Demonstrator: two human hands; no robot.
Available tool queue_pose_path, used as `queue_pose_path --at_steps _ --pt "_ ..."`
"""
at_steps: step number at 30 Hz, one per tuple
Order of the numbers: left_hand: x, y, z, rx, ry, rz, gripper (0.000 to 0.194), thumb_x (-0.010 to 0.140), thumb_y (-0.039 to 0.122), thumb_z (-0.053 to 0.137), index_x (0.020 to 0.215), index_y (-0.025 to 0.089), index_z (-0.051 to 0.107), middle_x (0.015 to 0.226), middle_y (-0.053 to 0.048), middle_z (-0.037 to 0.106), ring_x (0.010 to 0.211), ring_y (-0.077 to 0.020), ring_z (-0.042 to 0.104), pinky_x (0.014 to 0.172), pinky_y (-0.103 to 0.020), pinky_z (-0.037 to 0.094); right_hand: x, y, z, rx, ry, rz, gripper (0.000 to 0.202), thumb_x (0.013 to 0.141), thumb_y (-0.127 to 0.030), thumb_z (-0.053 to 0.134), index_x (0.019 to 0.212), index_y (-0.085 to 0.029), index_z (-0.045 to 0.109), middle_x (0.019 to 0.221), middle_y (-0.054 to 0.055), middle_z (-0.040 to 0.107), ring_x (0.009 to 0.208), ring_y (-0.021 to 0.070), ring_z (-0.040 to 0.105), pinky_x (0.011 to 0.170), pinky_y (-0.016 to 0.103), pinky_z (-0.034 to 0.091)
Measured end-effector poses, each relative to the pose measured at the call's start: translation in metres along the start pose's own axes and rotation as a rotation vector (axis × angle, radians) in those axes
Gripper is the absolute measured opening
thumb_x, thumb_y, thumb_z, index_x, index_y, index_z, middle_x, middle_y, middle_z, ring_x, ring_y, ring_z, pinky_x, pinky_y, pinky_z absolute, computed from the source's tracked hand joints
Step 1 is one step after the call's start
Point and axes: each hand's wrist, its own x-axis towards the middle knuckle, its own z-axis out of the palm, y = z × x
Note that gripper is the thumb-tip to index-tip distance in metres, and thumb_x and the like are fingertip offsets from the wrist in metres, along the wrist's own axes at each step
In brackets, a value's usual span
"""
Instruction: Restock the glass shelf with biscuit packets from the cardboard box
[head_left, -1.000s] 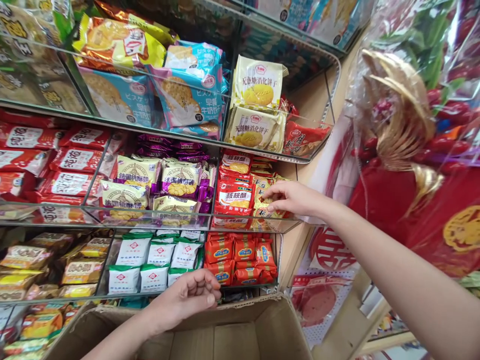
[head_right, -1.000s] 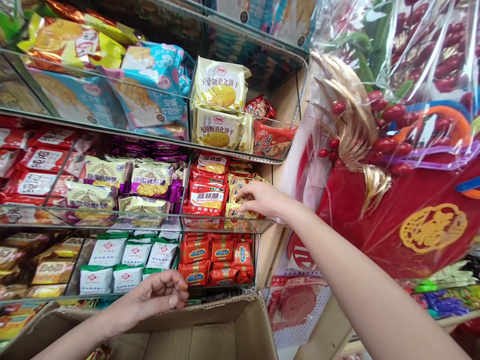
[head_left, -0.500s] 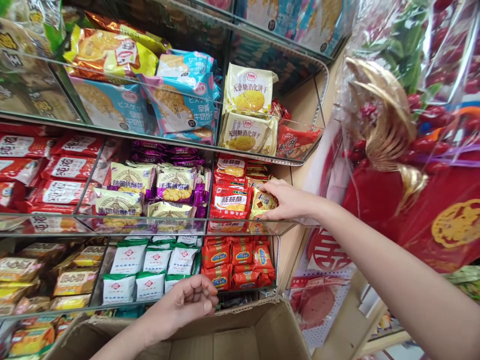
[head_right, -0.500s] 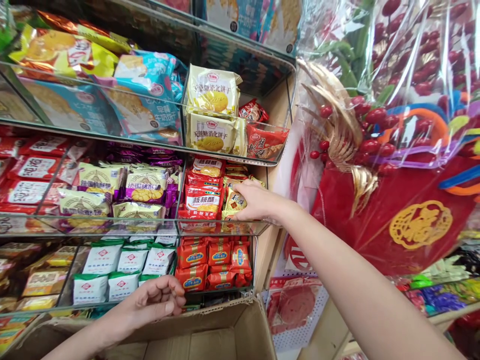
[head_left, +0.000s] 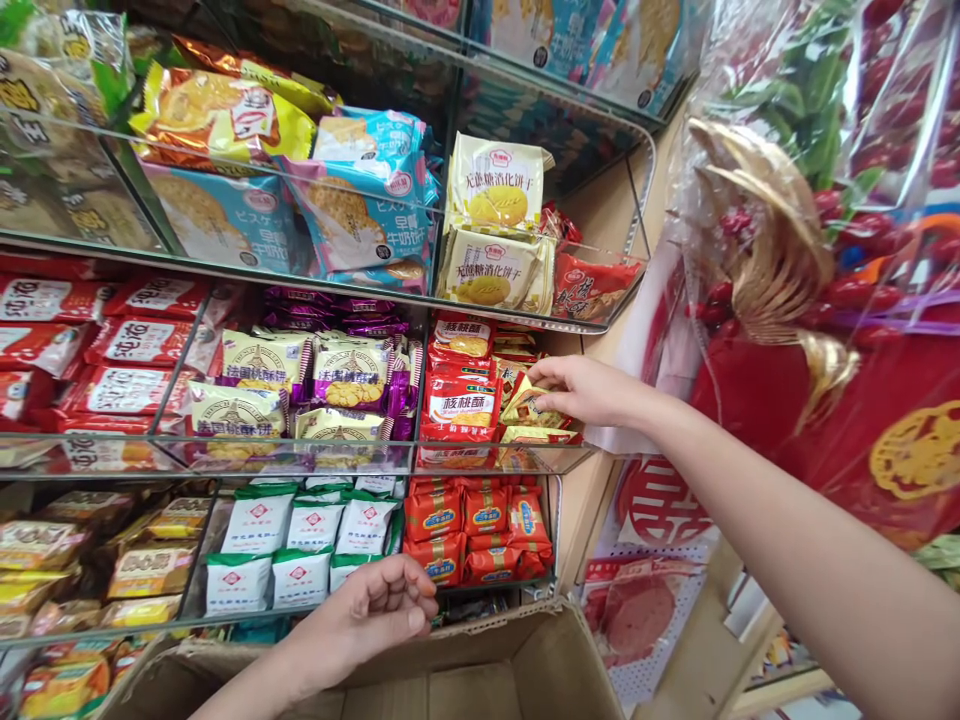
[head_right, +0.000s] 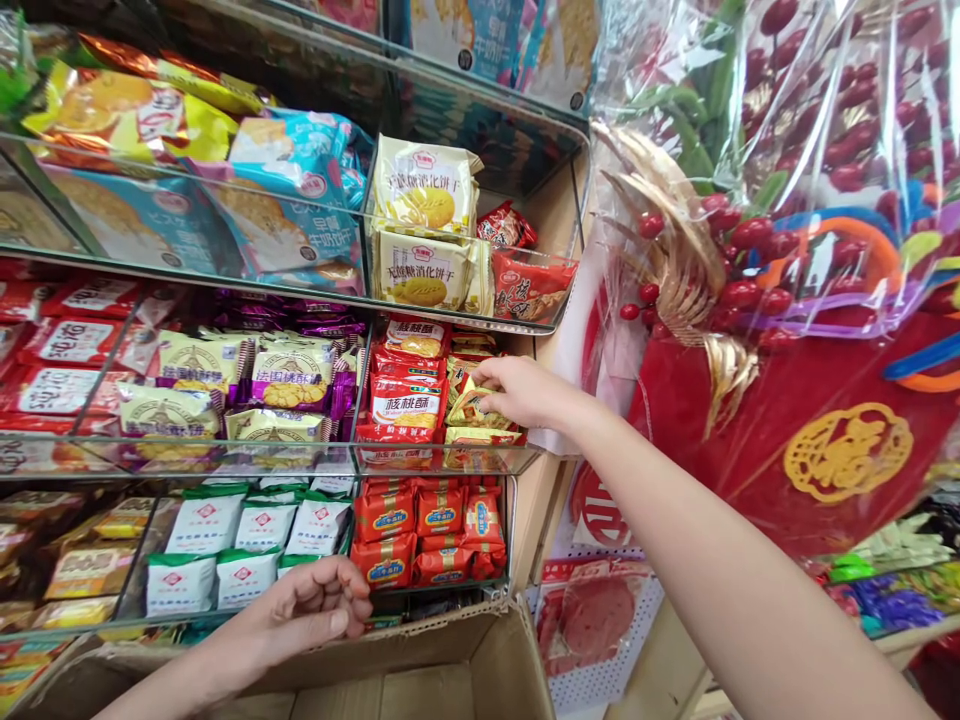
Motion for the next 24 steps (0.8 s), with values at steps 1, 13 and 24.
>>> queue_pose_path --at_steps 1,13,24 --pt "0.000 -0.001 0.000 0.001 0.000 -0.001 0.021 0.073 0.032 0.065 0.087 0.018 0.056 0.085 -0.003 0.064 0.078 -0.0149 0.057 0.073 -0.029 0.040 0.001 0.001 -0.001 -0.003 0.057 0.012 0.022 0.073 -0.016 0.059 0.095 -0.016 0.056 0.094 0.004 0.066 0.086 0.0155 0.060 0.074 0.024 0.043" --pt "0.001 0.001 -0.001 0.020 -0.006 -0.010 0.018 0.075 0.030 0.064 0.087 0.019 0.056 0.087 -0.003 0.063 0.080 -0.0147 0.056 0.074 -0.029 0.040 0.007 -0.012 0.004 -0.313 0.082 -0.084 0.026 0.078 -0.012 0.047 0.101 -0.019 0.056 0.098 0.005 0.064 0.087 0.0185 0.058 0.074 0.026 0.041" --pt "0.000 0.002 0.001 0.044 -0.004 0.014 0.021 0.074 0.032 0.065 0.086 0.018 0.056 0.085 -0.003 0.063 0.078 -0.0143 0.055 0.072 -0.028 0.039 0.019 -0.014 0.019 -0.513 0.063 0.029 0.030 0.079 -0.027 0.050 0.106 -0.014 0.050 0.098 0.013 0.062 0.092 0.0233 0.058 0.075 0.029 0.043"
